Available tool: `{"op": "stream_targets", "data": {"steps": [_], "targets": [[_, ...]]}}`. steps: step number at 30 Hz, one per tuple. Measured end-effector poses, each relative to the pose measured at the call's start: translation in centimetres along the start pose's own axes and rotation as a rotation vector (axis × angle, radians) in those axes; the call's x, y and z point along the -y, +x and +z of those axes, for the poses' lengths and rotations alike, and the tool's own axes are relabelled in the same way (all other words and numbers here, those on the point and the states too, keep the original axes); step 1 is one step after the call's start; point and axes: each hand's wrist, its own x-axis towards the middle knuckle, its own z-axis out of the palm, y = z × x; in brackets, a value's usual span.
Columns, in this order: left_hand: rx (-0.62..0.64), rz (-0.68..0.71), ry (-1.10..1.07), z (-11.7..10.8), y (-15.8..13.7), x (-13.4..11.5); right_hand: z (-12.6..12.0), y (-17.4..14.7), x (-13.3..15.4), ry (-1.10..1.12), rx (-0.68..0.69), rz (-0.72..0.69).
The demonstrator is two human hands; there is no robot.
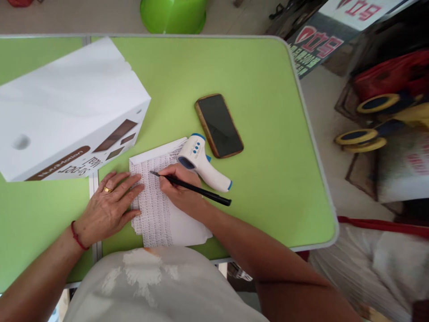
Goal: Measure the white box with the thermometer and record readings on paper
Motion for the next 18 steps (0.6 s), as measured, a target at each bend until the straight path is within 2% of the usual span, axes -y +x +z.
{"op": "stream_targets", "data": {"steps": [4, 14, 18], "targets": [[-0.001, 0.001, -0.002, 0.01, 0.01, 0.04, 0.04, 0.05, -0.08, 0.044, -0.008, -0.035], [-0.001, 0.002, -0.013, 0.10, -0.02, 0.05, -0.43, 0.20, 0.32, 0.052, 0.013, 0.056], [0.005, -0.003, -0.012, 0.09, 0.00, 0.06, -0.33, 0.17, 0.22, 0.049, 0.007, 0.040]]}}
